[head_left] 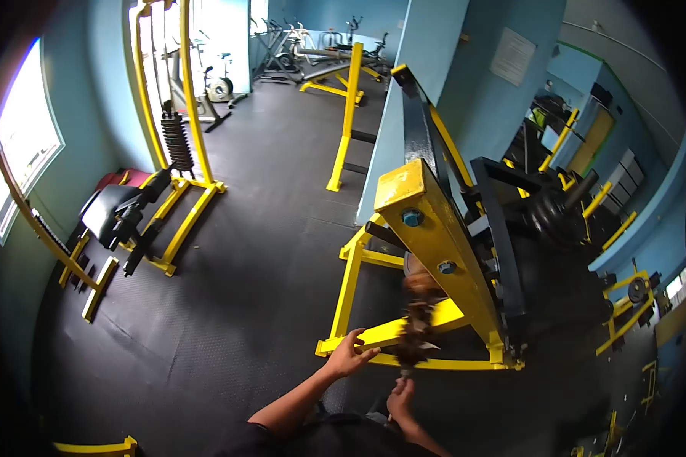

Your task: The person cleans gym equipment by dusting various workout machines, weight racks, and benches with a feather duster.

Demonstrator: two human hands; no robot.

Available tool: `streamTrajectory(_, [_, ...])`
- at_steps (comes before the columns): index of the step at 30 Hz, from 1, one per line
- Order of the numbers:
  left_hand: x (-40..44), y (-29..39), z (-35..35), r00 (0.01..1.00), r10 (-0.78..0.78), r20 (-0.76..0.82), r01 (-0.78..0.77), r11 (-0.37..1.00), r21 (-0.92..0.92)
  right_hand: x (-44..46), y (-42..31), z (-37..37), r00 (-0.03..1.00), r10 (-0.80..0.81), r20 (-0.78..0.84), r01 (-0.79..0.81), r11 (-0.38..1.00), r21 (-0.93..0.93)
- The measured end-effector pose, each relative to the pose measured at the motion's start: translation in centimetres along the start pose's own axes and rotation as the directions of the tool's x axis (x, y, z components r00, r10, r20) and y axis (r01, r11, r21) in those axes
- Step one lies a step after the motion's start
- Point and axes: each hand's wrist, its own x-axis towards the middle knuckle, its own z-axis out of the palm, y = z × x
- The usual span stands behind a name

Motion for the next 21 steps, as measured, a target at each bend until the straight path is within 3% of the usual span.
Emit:
streamTrajectory(1, [0.3,0.2,0.3,0.998,-0.025,0.061,0.027,0.999,-0.033,0.4,1.9,0.9,0.963,0.246,0.107,-0.242,0.969,-0.049])
streamTrajectory(3, [0.3,1.2,0.2,0.988,0.017,0.153,0.000,0.994,-0.108,-0.3,3.3,0.9,0.942,0.289,0.169,-0.291,0.957,-0.009])
streamTrajectory(4, [0.0,1.8,-0.1,0.989,-0.003,0.145,-0.005,0.999,0.053,-0.3,3.7,1.7,0.917,0.316,0.245,-0.333,0.943,0.029])
streamTrajectory(5, [0.1,0.7,0.0,0.987,-0.009,0.160,0.001,0.999,0.054,-1.3,0.7,1.5,0.999,0.026,0.039,-0.028,0.998,0.060])
streamTrajectory(6, [-0.2,-0.3,-0.1,0.985,-0.016,0.172,0.008,0.999,0.051,-1.6,0.4,2.4,0.999,0.020,0.050,-0.024,0.997,0.069])
streamTrajectory(8, [-0.6,-1.2,-0.9,0.988,-0.027,0.149,0.006,0.990,0.141,-2.4,0.1,3.3,0.965,0.117,-0.235,-0.083,0.986,0.147])
streamTrajectory(9, [-1.0,-1.1,-1.4,0.988,-0.062,0.143,0.046,0.993,0.113,-2.3,-1.0,2.6,0.986,0.139,-0.092,-0.139,0.990,0.010])
streamTrajectory(10, [-1.4,-1.1,-1.8,0.985,-0.098,0.142,0.086,0.992,0.087,-2.0,-0.1,2.8,0.985,0.148,-0.088,-0.147,0.989,0.018])
streamTrajectory(11, [-1.0,-2.8,-1.8,0.983,-0.110,0.148,0.078,0.976,0.203,-1.4,1.2,3.3,0.939,0.315,0.142,-0.310,0.949,-0.052])
streamTrajectory(12, [-1.2,-2.8,-2.0,0.983,-0.114,0.145,0.082,0.974,0.211,-1.0,1.4,3.5,0.813,0.465,0.350,-0.438,0.885,-0.156])
streamTrajectory(14, [-1.7,-2.5,-2.4,0.985,-0.108,0.136,0.070,0.964,0.255,-0.8,0.7,3.9,0.778,0.487,0.397,-0.432,0.873,-0.227])
streamTrajectory(15, [-2.0,-2.6,-2.6,0.992,-0.068,0.108,0.041,0.971,0.234,-1.4,-0.1,4.1,0.916,0.335,0.220,-0.305,0.939,-0.160])
streamTrajectory(16, [-2.2,-2.9,-2.8,0.992,-0.074,0.097,0.049,0.970,0.237,-1.7,-0.5,4.4,0.986,0.165,0.023,-0.161,0.980,-0.121])
streamTrajectory(17, [-2.4,-3.2,-2.9,0.991,-0.085,0.106,0.060,0.974,0.216,-1.9,0.6,5.5,0.985,0.130,-0.113,-0.129,0.992,0.017])
streamTrajectory(21, [-3.5,-4.3,-3.1,0.975,-0.144,0.171,0.098,0.964,0.249,-1.1,2.0,7.2,0.970,0.240,0.040,-0.236,0.968,-0.085])
